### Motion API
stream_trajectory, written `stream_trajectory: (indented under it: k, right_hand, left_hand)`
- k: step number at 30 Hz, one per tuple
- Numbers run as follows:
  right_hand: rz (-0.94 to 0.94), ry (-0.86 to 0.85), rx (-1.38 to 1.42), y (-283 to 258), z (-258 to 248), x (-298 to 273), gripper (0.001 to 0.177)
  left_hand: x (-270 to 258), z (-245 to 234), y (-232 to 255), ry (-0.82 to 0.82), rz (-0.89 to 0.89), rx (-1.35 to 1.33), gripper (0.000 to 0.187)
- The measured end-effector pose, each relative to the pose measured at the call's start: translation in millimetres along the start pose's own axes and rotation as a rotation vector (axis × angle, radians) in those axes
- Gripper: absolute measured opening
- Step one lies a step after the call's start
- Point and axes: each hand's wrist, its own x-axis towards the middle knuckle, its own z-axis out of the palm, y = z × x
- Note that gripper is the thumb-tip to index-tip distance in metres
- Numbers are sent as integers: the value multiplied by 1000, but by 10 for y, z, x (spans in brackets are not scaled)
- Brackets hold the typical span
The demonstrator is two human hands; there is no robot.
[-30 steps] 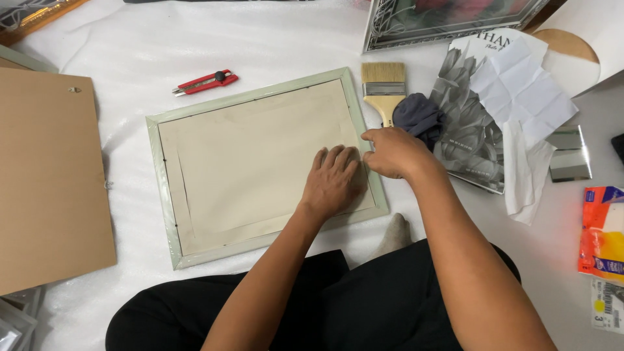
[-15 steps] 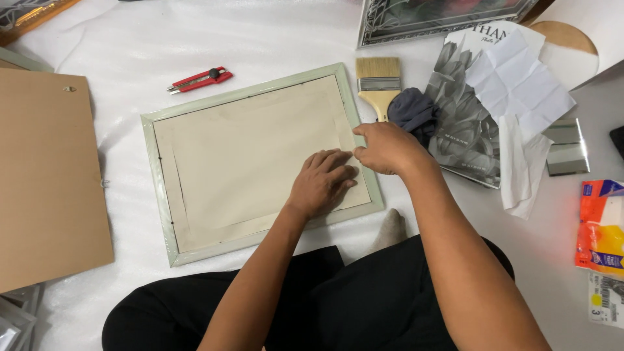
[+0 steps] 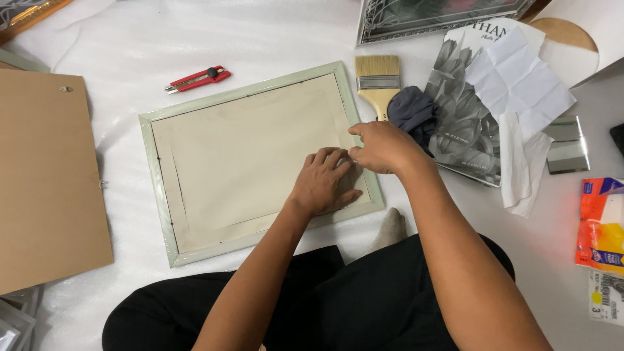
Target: Assembling a picture frame by inserting artwork and a backing board
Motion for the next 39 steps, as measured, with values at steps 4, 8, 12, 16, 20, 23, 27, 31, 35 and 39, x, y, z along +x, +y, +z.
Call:
stream_trajectory:
  k: [4,8,12,16,20,23,27,31,35,39]
  right_hand:
    - [15,-3,-3,20,4,-16,58]
    - [25,-15,-9,33,5,-12,60]
    - [12,-9,15,29,17,2,59]
    - [11,-14,13,41,4,-6,60]
    - [25,-17,0,110,67,103,56]
    - [2,-78,-26,133,174,172,45]
    - [2,-290,-21,69,398,231,35]
    - [8,-432,9,285,721,477,33]
    - [38,-451,53,270,705,488,34]
    - [62,-418,55,274,765,513,32]
  left_hand:
    - [-91,43,27,127,25,11,74]
    - [-105,25,-22,184,43,-4,69]
    - [-88,-145,-155,0,117,-25,59]
    - [-86,-217,-175,-88,131,26,75]
    - [-79,-249,-185,-115,101,47,92]
    - [-102,-294,-182,-133,-28,49,114]
    - [-177,-450,-173,-307,-233,14,135]
    - [-377,-542,-230,-334,-316,23,137]
    - [-709,-600,-545,-358,-409,73,147]
    - [-1060,-767,-787,-406,-524,121,153]
